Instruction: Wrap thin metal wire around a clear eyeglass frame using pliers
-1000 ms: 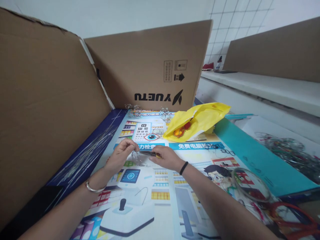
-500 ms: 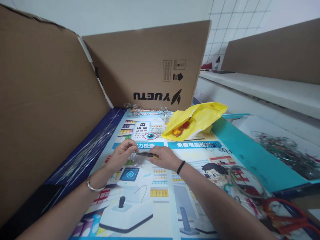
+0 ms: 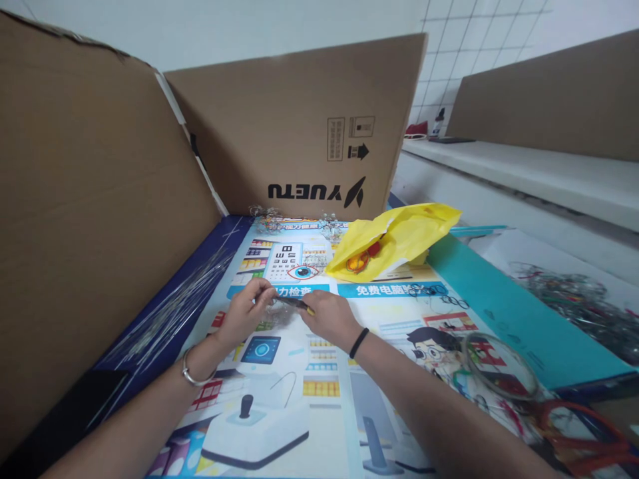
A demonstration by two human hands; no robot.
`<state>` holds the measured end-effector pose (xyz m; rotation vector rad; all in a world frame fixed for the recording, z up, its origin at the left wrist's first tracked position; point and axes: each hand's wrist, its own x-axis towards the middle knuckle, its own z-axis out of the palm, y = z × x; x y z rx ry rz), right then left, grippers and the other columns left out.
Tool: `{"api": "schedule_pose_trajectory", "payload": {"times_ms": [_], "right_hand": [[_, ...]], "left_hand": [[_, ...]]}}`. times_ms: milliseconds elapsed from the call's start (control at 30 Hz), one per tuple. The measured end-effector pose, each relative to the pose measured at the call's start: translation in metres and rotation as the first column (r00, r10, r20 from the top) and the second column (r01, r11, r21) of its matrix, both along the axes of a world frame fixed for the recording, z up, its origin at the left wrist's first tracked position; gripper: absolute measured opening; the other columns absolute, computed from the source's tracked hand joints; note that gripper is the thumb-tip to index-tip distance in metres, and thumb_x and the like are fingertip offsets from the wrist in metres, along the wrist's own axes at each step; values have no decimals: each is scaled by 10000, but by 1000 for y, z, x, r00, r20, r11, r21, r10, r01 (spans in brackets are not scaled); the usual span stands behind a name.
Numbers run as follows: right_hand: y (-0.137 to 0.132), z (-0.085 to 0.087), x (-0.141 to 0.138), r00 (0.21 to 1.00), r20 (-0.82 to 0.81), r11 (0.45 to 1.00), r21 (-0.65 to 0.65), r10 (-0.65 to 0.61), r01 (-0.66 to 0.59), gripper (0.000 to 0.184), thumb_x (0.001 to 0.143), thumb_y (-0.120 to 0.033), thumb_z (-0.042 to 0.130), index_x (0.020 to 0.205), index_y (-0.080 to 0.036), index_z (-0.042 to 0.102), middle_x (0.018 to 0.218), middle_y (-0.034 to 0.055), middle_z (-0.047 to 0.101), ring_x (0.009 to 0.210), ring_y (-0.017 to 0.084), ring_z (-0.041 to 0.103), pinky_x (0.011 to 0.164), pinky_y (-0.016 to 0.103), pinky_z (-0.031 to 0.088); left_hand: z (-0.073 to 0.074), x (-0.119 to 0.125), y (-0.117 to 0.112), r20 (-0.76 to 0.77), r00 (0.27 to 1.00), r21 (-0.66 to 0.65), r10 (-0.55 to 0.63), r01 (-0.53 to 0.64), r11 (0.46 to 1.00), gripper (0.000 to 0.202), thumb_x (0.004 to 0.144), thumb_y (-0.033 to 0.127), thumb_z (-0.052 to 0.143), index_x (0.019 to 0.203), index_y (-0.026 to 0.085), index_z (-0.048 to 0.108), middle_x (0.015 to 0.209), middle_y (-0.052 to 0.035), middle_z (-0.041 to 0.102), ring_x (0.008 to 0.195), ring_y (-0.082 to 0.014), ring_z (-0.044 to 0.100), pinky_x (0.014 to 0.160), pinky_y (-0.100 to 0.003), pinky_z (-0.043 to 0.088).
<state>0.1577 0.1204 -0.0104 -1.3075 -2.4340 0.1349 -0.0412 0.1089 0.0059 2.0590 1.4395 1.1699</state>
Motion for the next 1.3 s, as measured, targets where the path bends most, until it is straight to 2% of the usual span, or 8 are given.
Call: {"api": "schedule_pose_trajectory", "payload": {"times_ms": [233,433,600,867,1100,1167,1233,1300], "right_hand": [[1,-2,0,997,-18,997,-27,-70,69,212,834,-385,466,809,-203,570,796,13,598,731,131,536,611,223,336],[0,-2,2,997,-63,999,25,-43,45,208,831,-373,470,823,-196,578,809,21,592,770,135,533,654,219,356],[-4,0,-1,999,25,998,65,-29,28,207,835,-349,456,844,-198,598,830,37,603,808,151,533,687,233,360],[-10,6,-6,988,110,993,61,-110,104,204,831,-343,448,855,-209,600,833,39,610,798,160,548,651,239,349],[-11,5,-9,981,42,982,26,-188,187,176,819,-324,455,826,-209,588,795,27,610,752,150,557,606,232,344],[-10,3,-8,986,1,985,18,-169,169,164,810,-327,471,806,-207,583,781,22,606,735,146,555,601,229,348],[-8,1,-7,991,-65,993,27,-113,115,154,801,-325,490,788,-200,579,780,22,603,743,143,549,621,226,360],[-7,-1,-5,988,-154,998,58,-24,34,136,793,-309,507,777,-192,576,772,24,597,753,140,541,648,226,374]], "left_hand": [[-1,1,1,46,998,19,37,-38,999,138,858,279,414,790,190,495,733,4,562,703,-131,522,662,-245,385],[0,0,-1,100,994,49,43,-48,998,153,866,292,414,818,183,511,757,-5,567,709,-129,528,665,-241,392],[0,1,-3,134,990,64,35,-44,997,147,861,278,425,842,182,534,758,-1,571,695,-122,527,647,-232,393],[2,3,-4,163,982,60,-91,82,995,128,849,264,450,840,180,546,842,-33,571,781,-144,531,693,-248,418],[5,6,-4,163,970,97,-181,167,981,132,825,247,495,731,178,557,913,-45,545,930,-164,505,843,-295,383],[7,5,-3,200,966,80,-163,149,986,130,812,253,512,721,178,567,927,-47,544,948,-171,499,847,-301,379],[11,3,-1,301,948,35,-101,95,995,138,796,271,528,706,175,569,940,-47,546,932,-171,500,803,-289,397],[16,0,0,462,887,-68,-9,45,997,154,774,306,550,703,170,560,935,-41,547,837,-152,514,707,-265,420]]}}
